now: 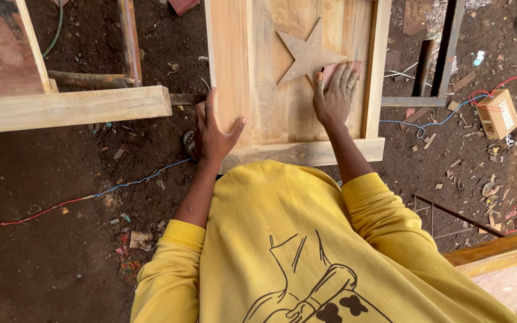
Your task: The person sands a wooden board with a star-shaped cutout using a sanding block. The person repeatedly rubs the sanding block over the flat surfaces and edges of the board, occasionally adjusting grip and position.
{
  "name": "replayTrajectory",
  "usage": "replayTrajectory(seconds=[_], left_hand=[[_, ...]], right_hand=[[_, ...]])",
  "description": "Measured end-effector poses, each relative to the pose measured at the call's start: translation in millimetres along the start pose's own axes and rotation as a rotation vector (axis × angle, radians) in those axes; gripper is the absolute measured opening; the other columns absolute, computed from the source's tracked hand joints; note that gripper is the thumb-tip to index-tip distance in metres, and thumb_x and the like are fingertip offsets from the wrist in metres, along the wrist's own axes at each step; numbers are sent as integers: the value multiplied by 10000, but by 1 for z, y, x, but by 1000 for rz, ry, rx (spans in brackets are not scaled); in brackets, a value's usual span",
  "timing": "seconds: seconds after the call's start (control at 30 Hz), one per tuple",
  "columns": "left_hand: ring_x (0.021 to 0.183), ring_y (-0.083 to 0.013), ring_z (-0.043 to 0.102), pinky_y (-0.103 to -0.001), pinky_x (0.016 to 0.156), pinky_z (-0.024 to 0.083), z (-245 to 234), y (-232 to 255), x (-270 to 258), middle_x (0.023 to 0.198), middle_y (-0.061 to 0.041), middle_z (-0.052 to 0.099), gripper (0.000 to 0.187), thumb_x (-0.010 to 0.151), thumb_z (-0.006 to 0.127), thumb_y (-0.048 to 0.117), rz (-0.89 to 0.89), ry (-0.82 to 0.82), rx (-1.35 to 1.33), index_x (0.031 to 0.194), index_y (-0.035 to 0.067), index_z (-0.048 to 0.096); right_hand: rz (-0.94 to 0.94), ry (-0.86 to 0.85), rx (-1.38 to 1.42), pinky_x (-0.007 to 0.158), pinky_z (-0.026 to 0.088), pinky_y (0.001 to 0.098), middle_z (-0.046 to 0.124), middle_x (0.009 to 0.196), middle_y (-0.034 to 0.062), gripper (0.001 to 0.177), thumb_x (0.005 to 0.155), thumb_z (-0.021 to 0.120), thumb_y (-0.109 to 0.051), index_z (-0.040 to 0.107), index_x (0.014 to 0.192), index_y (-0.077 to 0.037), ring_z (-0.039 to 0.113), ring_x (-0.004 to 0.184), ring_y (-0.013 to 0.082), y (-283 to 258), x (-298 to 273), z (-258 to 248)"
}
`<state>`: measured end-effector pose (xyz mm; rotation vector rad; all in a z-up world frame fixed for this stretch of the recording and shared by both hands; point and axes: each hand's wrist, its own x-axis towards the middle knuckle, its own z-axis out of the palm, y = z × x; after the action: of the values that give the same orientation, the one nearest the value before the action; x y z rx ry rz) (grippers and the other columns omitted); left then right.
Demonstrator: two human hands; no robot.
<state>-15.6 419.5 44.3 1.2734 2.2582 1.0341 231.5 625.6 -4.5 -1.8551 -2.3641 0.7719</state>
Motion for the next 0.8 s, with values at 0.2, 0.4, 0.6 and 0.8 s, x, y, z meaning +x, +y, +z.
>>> replayTrajectory(seconds=[0.2, 0.4, 0.6, 0.8], left_hand=[[1170, -378, 604, -489, 871, 572, -5, 2, 10, 1336, -196, 500, 993, 822, 884, 445, 12, 2, 56, 1596, 232, 299], [1188, -380, 596, -487, 862, 572, -7, -7, -9, 1371, -209, 479, 991, 890, 876, 437, -23, -38, 53, 1627, 233, 246], [1211, -374, 592, -491, 895, 581, -10, -8, -28, 1385, -189, 479, 988, 905, 891, 403, -15, -24, 20, 1637, 244, 246], [1199, -373, 596, -512, 918, 576, 1, -7, -8, 1345, -183, 476, 1006, 877, 896, 397, -15, -15, -24, 1636, 250, 253]], right_hand=[[80, 49, 45, 1307, 4, 469, 67, 1727, 224, 872, 1070, 172, -627, 142, 1641, 32, 22, 1614, 354, 1, 10, 3], [-16, -123, 74, 1299, 15, 470, 93, 1736, 200, 927, 1017, 240, -684, 148, 1642, -6, 26, 1616, 332, -16, -22, 13], [11, -123, 33, 1319, 20, 473, 88, 1743, 183, 963, 1012, 228, -718, 108, 1649, -6, 24, 1623, 332, -17, -36, 13], [-150, -141, -43, 1299, -5, 459, 8, 1731, 215, 1038, 1002, 175, -778, 51, 1648, 26, -11, 1613, 362, 10, -10, -4]])
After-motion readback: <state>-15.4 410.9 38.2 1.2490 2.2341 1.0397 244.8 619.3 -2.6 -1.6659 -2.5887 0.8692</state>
